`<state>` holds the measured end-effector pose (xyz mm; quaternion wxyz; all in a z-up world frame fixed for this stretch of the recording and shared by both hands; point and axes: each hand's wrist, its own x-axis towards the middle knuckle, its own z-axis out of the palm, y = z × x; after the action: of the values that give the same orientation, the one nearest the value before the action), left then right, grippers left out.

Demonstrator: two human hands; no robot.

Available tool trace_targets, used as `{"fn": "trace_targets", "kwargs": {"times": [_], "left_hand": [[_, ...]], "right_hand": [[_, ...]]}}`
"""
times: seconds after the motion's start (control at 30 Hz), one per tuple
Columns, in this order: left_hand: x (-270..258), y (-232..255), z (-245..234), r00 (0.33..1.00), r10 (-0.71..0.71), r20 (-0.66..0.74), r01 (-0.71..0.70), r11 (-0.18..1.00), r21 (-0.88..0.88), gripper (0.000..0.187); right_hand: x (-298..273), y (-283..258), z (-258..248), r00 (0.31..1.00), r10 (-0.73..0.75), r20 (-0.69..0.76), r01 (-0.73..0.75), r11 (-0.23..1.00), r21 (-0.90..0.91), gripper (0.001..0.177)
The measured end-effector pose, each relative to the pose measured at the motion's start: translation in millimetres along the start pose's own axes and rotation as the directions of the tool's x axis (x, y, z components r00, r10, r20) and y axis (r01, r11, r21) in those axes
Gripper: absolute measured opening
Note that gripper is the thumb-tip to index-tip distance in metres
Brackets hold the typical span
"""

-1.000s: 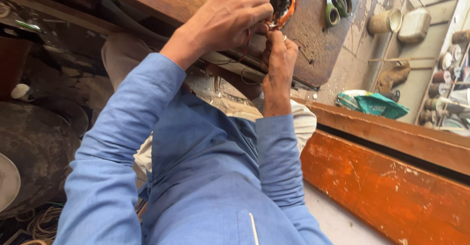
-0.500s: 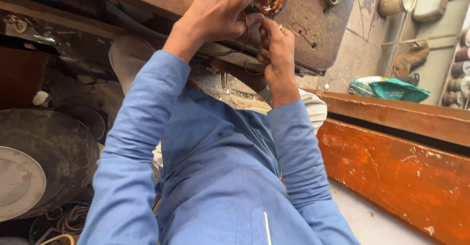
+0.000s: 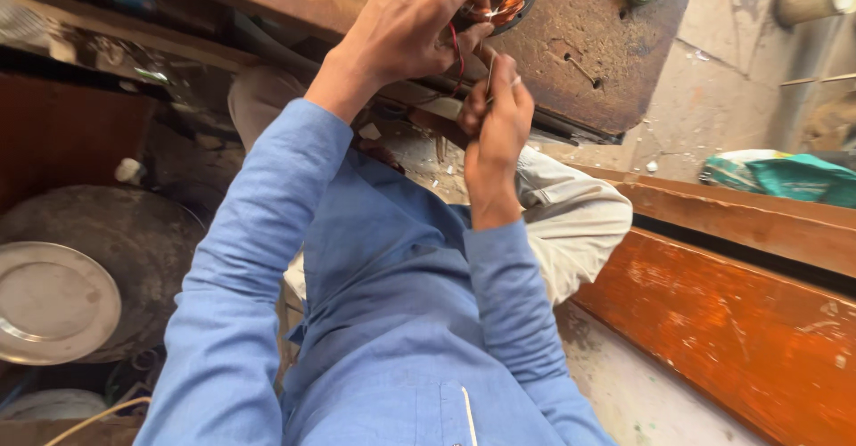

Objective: The person sits on the floor and works on a circular electrical coil placed on a wooden table. They use their hands to wrap a white string around the copper windings of the coil, securing them in place. A pair of scissors is visible on the table nearby.

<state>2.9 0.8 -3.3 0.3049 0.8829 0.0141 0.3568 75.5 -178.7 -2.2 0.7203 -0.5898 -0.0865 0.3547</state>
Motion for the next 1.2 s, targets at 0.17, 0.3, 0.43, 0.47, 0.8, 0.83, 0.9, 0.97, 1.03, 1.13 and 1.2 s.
{"fn": "trace_targets", "kwargs": {"times": [0.17,0.3,0.43,0.47,0.8,0.83,0.9,0.97,1.03,1.13,1.2], "left_hand": [[5,3,-1,0.999,-0.007,0.049,0.006,1.0,0.029,0.022],[7,7,-1,0.999,-0.006,0.052,0.001,0.995,0.098,0.021],[7,7,2,0.997,-0.027,0.073,0.021,0.996,0.086,0.02],[6,6,2,0.994,-0.069,0.087,0.065,0.997,0.042,0.017],[7,5,4,0.995,-0.021,0.094,0.003,0.983,0.184,0.021],[5,5,5,0.993,-0.051,0.108,0.037,0.991,0.132,0.02],[0,3,6,0.984,-0.11,0.136,0.107,0.994,0.034,0.017],[-3,2,7,0.992,-0.061,0.106,0.055,0.997,0.06,0.018],[-3,2,7,0.993,-0.06,0.1,0.055,0.997,0.056,0.018],[2,3,5,0.99,-0.08,0.112,0.072,0.995,0.072,0.017],[4,4,6,0.994,-0.016,0.104,-0.001,0.986,0.164,0.018]], "right_hand": [[-43,-3,-5,0.978,-0.197,0.064,0.197,0.98,0.013,0.057],[-73,-18,-21,0.962,-0.202,0.184,0.225,0.968,-0.114,0.052],[-83,-28,-37,0.836,-0.502,0.221,0.548,0.755,-0.361,0.049],[-81,-27,-42,0.784,-0.579,0.222,0.616,0.682,-0.395,0.048],[-105,-25,-101,0.869,-0.099,0.485,0.487,0.347,-0.801,0.014],[-113,-23,-111,0.842,-0.223,0.491,0.539,0.347,-0.767,0.016],[-125,-16,-126,0.8,-0.431,0.418,0.57,0.326,-0.754,0.016],[-132,-11,-137,0.796,-0.541,0.27,0.505,0.348,-0.79,0.018],[-136,-13,-146,0.801,-0.588,0.111,0.417,0.416,-0.808,0.029],[-138,-20,-157,0.768,-0.58,0.273,0.514,0.304,-0.802,0.022],[-143,-22,-163,0.844,-0.536,-0.001,0.411,0.648,-0.641,0.031]]}}
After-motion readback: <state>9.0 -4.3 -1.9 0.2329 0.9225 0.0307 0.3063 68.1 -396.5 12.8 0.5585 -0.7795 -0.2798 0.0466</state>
